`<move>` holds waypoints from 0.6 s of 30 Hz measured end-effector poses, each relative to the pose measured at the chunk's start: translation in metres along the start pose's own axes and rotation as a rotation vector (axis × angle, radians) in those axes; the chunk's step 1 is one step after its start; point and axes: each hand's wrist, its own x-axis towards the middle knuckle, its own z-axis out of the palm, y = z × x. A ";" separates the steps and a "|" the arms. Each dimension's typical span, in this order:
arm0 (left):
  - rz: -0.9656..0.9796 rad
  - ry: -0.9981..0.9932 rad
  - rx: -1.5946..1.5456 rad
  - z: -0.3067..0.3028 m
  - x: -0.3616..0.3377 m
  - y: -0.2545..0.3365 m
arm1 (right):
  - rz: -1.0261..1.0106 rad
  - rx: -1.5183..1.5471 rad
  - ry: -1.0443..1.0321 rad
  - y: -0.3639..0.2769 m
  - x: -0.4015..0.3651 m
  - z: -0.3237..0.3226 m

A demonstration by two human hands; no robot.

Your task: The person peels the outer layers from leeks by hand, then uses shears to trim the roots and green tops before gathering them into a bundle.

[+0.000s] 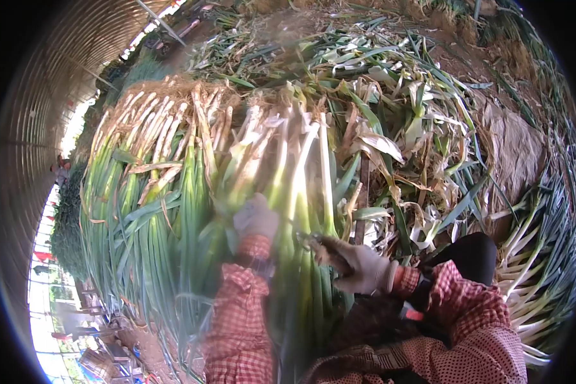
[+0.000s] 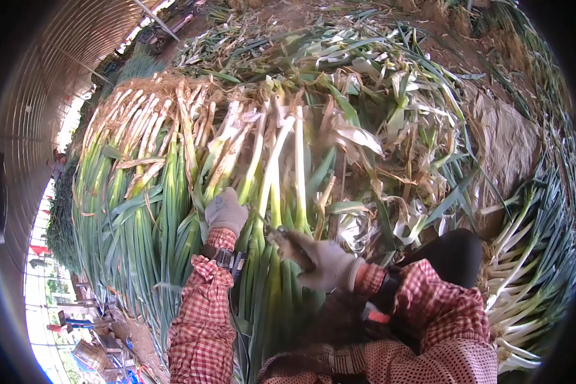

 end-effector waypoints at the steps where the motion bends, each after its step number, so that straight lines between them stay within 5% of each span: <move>1: 0.018 0.028 0.014 0.001 -0.005 0.000 | -0.030 0.059 0.078 0.005 -0.002 0.007; 5: -0.014 0.042 0.080 -0.007 -0.019 0.005 | -0.063 0.131 0.170 0.011 0.005 0.018; 11: -0.061 -0.063 -0.123 -0.007 -0.037 0.010 | 0.196 -0.048 0.299 -0.002 0.057 -0.024; 18: 0.147 -0.274 -0.387 0.004 -0.028 -0.007 | 0.356 -0.045 0.502 0.006 0.092 -0.079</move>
